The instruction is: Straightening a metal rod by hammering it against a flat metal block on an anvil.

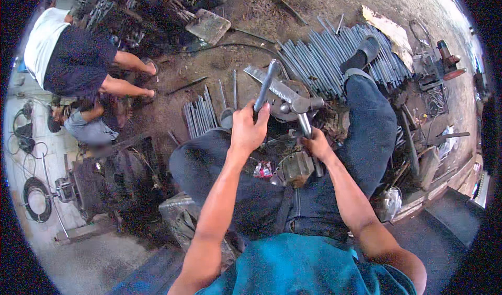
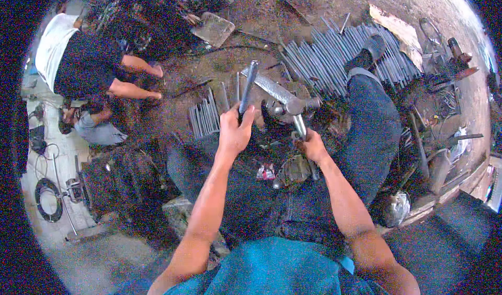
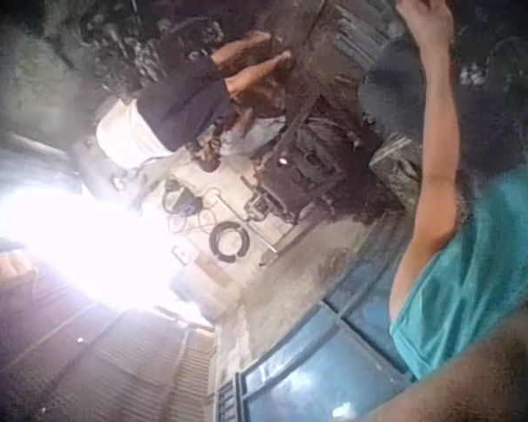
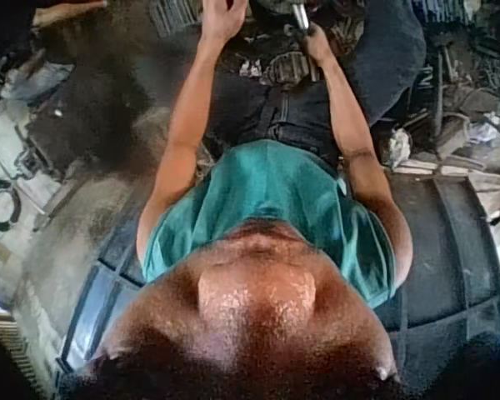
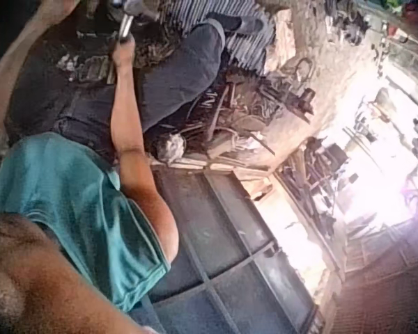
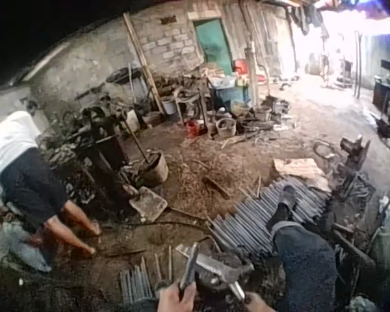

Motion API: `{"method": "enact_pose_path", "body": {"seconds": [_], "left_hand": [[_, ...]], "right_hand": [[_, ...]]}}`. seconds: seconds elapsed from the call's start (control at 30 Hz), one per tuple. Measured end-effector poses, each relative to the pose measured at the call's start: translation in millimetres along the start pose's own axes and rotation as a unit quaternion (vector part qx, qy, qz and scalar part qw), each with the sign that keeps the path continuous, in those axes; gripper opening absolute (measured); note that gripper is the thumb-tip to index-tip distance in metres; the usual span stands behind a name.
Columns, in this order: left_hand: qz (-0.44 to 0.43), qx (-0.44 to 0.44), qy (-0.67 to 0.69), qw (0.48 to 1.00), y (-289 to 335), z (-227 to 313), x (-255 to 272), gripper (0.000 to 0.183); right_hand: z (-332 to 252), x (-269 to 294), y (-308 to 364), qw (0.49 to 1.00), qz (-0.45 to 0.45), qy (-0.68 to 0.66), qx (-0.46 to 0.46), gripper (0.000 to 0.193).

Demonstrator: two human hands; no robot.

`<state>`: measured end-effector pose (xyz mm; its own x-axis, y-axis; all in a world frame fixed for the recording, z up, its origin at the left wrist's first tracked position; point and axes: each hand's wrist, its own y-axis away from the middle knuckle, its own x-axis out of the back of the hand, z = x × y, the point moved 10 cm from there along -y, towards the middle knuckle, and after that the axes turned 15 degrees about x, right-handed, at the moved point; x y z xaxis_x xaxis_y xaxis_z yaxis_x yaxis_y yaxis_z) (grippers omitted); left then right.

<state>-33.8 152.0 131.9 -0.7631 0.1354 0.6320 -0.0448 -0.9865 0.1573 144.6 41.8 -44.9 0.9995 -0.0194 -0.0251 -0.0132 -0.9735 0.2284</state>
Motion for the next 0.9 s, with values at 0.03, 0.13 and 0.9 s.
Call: {"method": "enact_pose_path", "body": {"seconds": [0.03,0.13,0.9], "left_hand": [[-0.001,-0.011,-0.007,1.000,3.7,15.1,-1.1,0.030],[-0.091,0.085,0.122,0.985,23.4,26.8,-2.1,0.028],[-0.599,0.274,0.535,0.529,163.5,111.4,-47.2,0.054]], "right_hand": [[17.2,2.7,-5.5,0.998,-0.001,-0.054,0.018,0.025],[35.1,-1.6,-6.6,0.994,-0.029,-0.078,-0.073,0.026],[57.6,5.8,-3.8,0.973,0.021,-0.189,-0.132,0.027]]}}
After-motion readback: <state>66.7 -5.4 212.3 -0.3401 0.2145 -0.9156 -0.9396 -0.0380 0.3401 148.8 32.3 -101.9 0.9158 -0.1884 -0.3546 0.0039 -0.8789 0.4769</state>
